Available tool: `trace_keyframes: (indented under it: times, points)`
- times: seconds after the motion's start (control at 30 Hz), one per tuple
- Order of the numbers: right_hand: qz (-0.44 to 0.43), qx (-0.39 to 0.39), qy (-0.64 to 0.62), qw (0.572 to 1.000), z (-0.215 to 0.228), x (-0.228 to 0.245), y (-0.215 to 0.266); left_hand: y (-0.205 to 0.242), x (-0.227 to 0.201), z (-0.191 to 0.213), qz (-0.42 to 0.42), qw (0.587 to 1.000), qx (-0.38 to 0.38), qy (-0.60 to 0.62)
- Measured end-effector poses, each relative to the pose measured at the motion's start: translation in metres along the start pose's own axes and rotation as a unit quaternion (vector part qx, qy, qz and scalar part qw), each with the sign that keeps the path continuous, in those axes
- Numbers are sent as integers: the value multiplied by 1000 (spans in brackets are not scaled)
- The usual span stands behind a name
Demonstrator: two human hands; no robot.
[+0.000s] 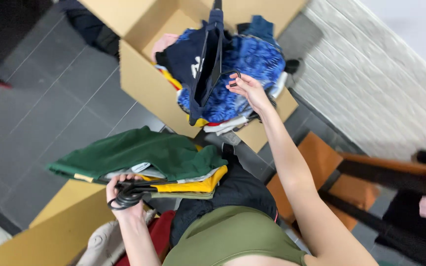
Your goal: Hanging various garments on plastic hangers and placing them into a cardboard box
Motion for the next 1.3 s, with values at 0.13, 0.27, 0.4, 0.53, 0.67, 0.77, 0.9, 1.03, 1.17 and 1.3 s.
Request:
trace_keyframes:
  times: [0.13,0.27,0.4,0.53,0.67,0.77,0.9,1.03,1.17,1.3]
  points:
    - [9,123,73,990,-83,40,0,1,-4,20,-35,998,-11,46]
    - [15,248,162,955,-183,81,32,6,-6,29,-12,998,-40,51]
    - [15,346,212,914,-267,80,80,24,-9,3,-39,998,-43,18]
    - [238,396,399,792,-325,63,145,38,-24,-26,-94,995,-28,-31]
    - [267,401,422,768,-344,31,176,55,-39,-56,-133,988,-15,-79]
    - [269,386,439,765,-349,23,188,64,-43,-55,-143,986,-20,-81]
    - [265,367,419,787,-364,33,215,62,-51,-51,-145,986,-22,-80]
    - [252,350,426,795,-364,19,229,63,-57,-47,-142,985,-20,-94]
    - [193,381,404,809,-359,8,232,61,-54,-42,-126,988,-44,-79]
    - [165,387,378,824,-336,4,215,41,-39,-5,-112,989,-62,-76]
Point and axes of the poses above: each hand's wrist, its own y-axis away from the middle knuckle, its own z-axis out of the back of the hand, x = y × z, the point moved 2 cm from there along -y, towards the middle knuckle, and after that the axes turned 6 degrees about -z, right-handed, at the moved point
